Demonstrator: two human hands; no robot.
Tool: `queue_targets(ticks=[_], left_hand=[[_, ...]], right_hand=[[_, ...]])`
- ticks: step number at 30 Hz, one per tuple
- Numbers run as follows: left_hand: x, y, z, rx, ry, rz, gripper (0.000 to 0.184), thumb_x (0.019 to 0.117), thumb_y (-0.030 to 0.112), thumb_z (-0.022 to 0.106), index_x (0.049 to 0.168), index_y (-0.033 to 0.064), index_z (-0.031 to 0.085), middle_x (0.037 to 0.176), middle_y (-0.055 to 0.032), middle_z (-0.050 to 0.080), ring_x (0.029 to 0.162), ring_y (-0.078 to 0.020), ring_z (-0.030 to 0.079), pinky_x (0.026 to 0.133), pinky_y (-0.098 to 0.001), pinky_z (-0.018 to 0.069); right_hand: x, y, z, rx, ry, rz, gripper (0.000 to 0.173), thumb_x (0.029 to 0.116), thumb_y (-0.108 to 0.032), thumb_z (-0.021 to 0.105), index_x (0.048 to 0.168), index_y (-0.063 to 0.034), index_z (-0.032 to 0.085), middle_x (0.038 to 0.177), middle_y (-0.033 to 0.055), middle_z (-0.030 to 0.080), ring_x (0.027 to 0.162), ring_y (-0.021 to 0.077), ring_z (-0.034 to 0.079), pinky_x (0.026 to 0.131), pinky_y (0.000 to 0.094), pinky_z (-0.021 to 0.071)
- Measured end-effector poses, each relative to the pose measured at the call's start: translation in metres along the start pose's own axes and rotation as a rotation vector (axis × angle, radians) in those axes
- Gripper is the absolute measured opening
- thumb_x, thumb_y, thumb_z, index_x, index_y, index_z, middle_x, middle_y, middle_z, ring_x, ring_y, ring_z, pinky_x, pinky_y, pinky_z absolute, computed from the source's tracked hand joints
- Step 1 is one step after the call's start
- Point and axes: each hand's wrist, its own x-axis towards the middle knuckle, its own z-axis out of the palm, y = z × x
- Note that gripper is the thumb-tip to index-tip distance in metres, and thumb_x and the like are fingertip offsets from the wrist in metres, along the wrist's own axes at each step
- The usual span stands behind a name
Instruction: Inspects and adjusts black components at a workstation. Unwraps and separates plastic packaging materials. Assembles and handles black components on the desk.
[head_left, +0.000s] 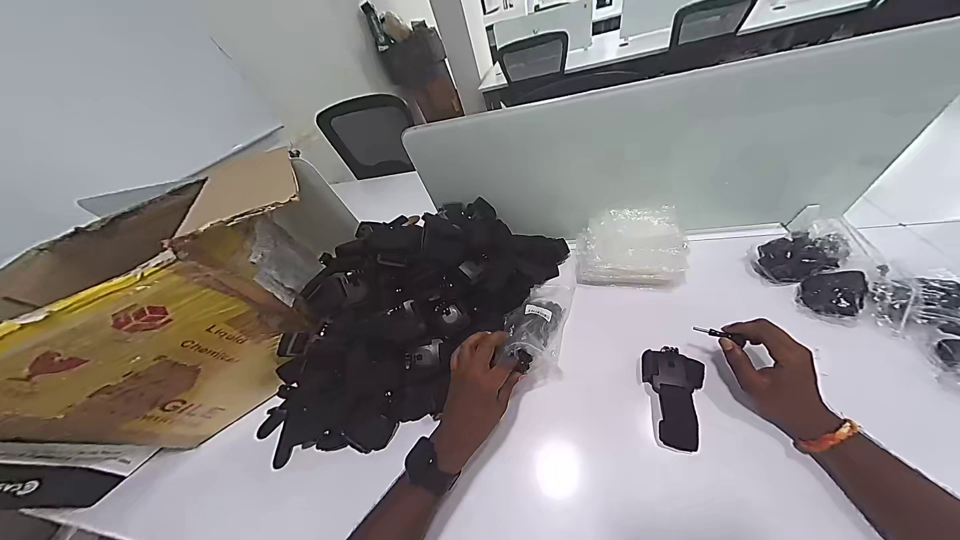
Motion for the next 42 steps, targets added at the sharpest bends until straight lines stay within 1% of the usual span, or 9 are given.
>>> queue_targets(ticks=[8,10,14,19,24,27,34,40,42], left_hand=[[0.029,-0.004,0.027,0.087,-0.007,0.062,0.011,0.0937,0.014,0.067,0.095,0.0109,0.077,0.126,-0.0140,0.068,0.122,-0.0389,0.061,0.104,-0.0634,0.0433],[0.028,-0.008,0.032,0.059,0.019,0.063,0.011,0.0940,0.011,0.065,0.095,0.0087,0.076,0.125,-0.0154,0.069,0.120,-0.0387,0.062,0.102,-0.0617,0.0460],[0.021,-0.013,0.033,-0.078,-0.007,0.065,0.015,0.0976,0.008,0.060,0.100,0.0043,0.074,0.134,-0.0174,0.065,0.124,-0.0355,0.062,0.104,-0.0506,0.0515],[0.013,-0.018,0.033,-0.230,0.075,0.056,0.020,0.0988,0.004,0.057,0.110,0.0035,0.074,0.138,-0.0162,0.064,0.122,-0.0289,0.066,0.103,-0.0412,0.0549],[0.013,-0.023,0.041,-0.395,0.238,0.019,0.021,0.1005,0.003,0.055,0.107,0.0020,0.076,0.127,-0.0153,0.070,0.115,-0.0223,0.070,0.100,-0.0345,0.0567],[0.013,-0.024,0.042,-0.425,0.277,0.005,0.022,0.0994,0.001,0.055,0.105,-0.0001,0.075,0.126,-0.0157,0.071,0.114,-0.0221,0.070,0.099,-0.0345,0.0570],[0.013,-0.021,0.039,-0.366,0.260,0.009,0.021,0.0996,0.004,0.057,0.107,0.0005,0.076,0.125,-0.0168,0.071,0.115,-0.0261,0.070,0.103,-0.0373,0.0548],[0.013,-0.019,0.041,-0.355,0.285,0.033,0.021,0.0995,0.002,0.056,0.106,-0.0010,0.076,0.126,-0.0163,0.071,0.115,-0.0254,0.070,0.103,-0.0362,0.0547],[0.013,-0.019,0.041,-0.342,0.285,0.043,0.022,0.1002,0.002,0.055,0.107,-0.0007,0.076,0.125,-0.0161,0.071,0.115,-0.0250,0.070,0.102,-0.0359,0.0550]], right_hand=[[-0.006,-0.010,-0.002,-0.194,-0.005,-0.064,0.031,0.0990,-0.021,0.058,0.120,-0.0037,0.074,0.102,0.0185,0.070,0.094,0.0307,0.066,0.085,0.0457,0.0524],[-0.002,-0.026,0.001,-0.263,-0.048,-0.174,0.033,0.0998,-0.021,0.054,0.122,-0.0059,0.073,0.099,0.0188,0.069,0.091,0.0324,0.065,0.083,0.0462,0.0520],[0.007,-0.094,0.023,-0.204,-0.073,-0.452,0.028,0.1023,-0.023,0.053,0.126,-0.0176,0.067,0.098,0.0081,0.063,0.092,0.0221,0.060,0.084,0.0367,0.0487],[0.016,-0.172,0.072,-0.133,-0.109,-0.770,0.014,0.1023,-0.019,0.056,0.116,-0.0178,0.061,0.106,0.0032,0.069,0.095,0.0205,0.063,0.086,0.0370,0.0473],[0.030,-0.189,0.123,-0.218,-0.175,-0.925,0.018,0.1047,-0.013,0.050,0.113,-0.0171,0.065,0.110,0.0023,0.071,0.094,0.0194,0.062,0.082,0.0374,0.0434],[0.041,-0.187,0.148,-0.295,-0.168,-0.927,0.020,0.1048,-0.012,0.049,0.111,-0.0165,0.067,0.109,0.0030,0.072,0.094,0.0214,0.063,0.081,0.0394,0.0439],[0.056,-0.180,0.179,-0.566,-0.317,-0.724,0.026,0.0995,-0.007,0.051,0.115,-0.0163,0.070,0.114,0.0036,0.070,0.100,0.0258,0.064,0.080,0.0467,0.0444],[0.052,-0.185,0.177,-0.543,-0.273,-0.774,0.022,0.0989,-0.007,0.051,0.100,-0.0143,0.071,0.108,0.0033,0.071,0.090,0.0242,0.063,0.074,0.0431,0.0426],[0.053,-0.191,0.180,-0.565,-0.336,-0.699,0.022,0.0987,-0.005,0.051,0.102,-0.0119,0.072,0.105,0.0053,0.070,0.087,0.0255,0.062,0.072,0.0433,0.0435]])
